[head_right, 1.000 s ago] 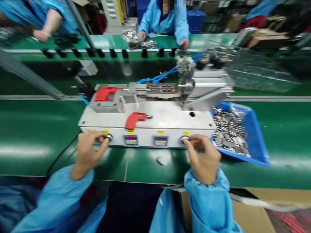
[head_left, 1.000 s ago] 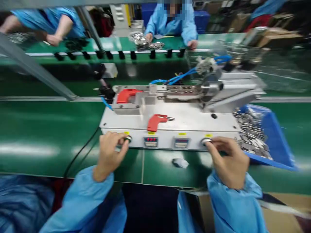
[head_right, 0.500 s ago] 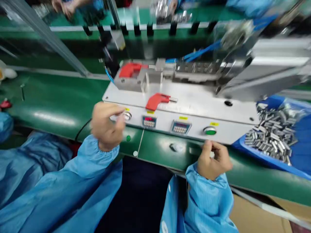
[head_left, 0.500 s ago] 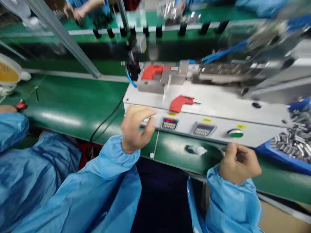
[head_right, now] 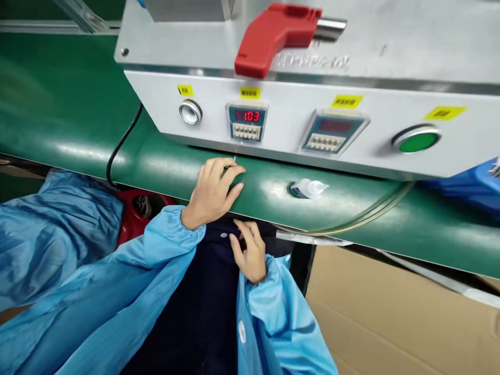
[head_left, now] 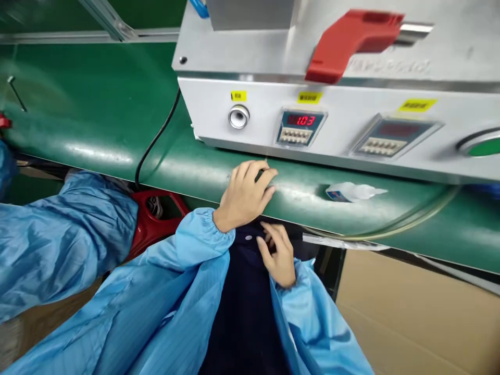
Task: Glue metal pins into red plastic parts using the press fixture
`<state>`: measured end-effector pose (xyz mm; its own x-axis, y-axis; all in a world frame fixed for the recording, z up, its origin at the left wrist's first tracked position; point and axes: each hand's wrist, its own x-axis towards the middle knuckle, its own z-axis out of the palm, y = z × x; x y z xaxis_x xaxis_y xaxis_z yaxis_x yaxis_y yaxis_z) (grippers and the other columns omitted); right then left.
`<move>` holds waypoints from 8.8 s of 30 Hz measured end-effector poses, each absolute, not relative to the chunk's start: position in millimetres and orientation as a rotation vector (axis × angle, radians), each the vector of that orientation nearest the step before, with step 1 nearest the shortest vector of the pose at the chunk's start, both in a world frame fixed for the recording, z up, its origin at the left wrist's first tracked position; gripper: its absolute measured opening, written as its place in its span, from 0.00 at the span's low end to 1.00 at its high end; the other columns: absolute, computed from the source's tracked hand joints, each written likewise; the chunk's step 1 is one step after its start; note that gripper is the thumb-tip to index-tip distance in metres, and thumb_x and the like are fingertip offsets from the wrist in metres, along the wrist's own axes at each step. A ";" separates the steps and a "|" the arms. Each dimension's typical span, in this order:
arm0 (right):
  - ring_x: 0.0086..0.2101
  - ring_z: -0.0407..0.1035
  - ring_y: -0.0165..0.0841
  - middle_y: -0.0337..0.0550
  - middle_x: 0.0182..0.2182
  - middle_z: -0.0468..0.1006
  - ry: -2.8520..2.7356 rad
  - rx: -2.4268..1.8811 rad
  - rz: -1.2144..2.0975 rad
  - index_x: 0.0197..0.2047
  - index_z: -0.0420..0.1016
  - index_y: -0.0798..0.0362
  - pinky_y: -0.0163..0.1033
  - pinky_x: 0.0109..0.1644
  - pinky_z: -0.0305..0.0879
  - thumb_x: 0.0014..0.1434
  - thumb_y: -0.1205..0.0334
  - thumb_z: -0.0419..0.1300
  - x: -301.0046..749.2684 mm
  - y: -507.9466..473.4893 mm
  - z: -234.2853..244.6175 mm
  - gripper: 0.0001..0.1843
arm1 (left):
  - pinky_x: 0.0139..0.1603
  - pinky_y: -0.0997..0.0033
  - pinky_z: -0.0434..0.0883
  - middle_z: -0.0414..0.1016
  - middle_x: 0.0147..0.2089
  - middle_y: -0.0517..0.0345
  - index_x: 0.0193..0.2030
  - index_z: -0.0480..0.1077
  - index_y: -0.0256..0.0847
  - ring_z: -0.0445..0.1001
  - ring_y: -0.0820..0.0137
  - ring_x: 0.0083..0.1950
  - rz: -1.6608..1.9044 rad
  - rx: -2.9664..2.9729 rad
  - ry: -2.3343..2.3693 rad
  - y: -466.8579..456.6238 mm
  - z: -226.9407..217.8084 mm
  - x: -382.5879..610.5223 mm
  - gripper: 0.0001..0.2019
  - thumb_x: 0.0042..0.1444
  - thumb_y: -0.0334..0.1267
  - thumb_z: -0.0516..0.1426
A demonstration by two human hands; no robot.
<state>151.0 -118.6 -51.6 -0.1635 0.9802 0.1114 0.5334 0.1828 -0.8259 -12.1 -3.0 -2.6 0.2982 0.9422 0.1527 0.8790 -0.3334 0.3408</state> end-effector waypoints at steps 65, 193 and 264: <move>0.39 0.78 0.39 0.51 0.41 0.81 -1.505 -1.195 1.540 0.35 0.86 0.49 0.39 0.39 0.79 0.65 0.38 0.65 155.3 -96.3 -76.9 0.23 | 0.46 0.63 0.70 0.77 0.40 0.56 0.37 0.66 0.43 0.74 0.64 0.41 1.133 2.159 1.499 -10.6 -13.3 -59.8 0.08 0.66 0.27 0.58; 0.31 0.73 0.33 0.41 0.31 0.79 -1.669 -1.051 0.938 0.37 0.75 0.50 0.38 0.37 0.72 0.69 0.66 0.62 144.3 -5.2 8.2 0.07 | 0.43 0.72 0.80 0.75 0.44 0.56 0.47 0.78 0.42 0.78 0.72 0.41 1.805 2.364 1.526 65.2 33.5 -51.8 0.03 0.70 0.33 0.62; 0.35 0.81 0.34 0.41 0.35 0.83 -1.312 -1.142 1.198 0.47 0.80 0.49 0.38 0.44 0.80 0.70 0.62 0.62 144.3 -21.2 5.2 0.06 | 0.33 0.71 0.72 0.79 0.35 0.56 0.41 0.79 0.41 0.72 0.71 0.30 1.593 2.392 1.597 64.7 58.0 -54.0 0.03 0.66 0.37 0.65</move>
<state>144.3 -21.2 5.2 -0.0724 0.9951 0.0676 0.0227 0.0694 -0.9973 -54.0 64.7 58.0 0.0638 0.6326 0.7719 0.7736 -0.5200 0.3622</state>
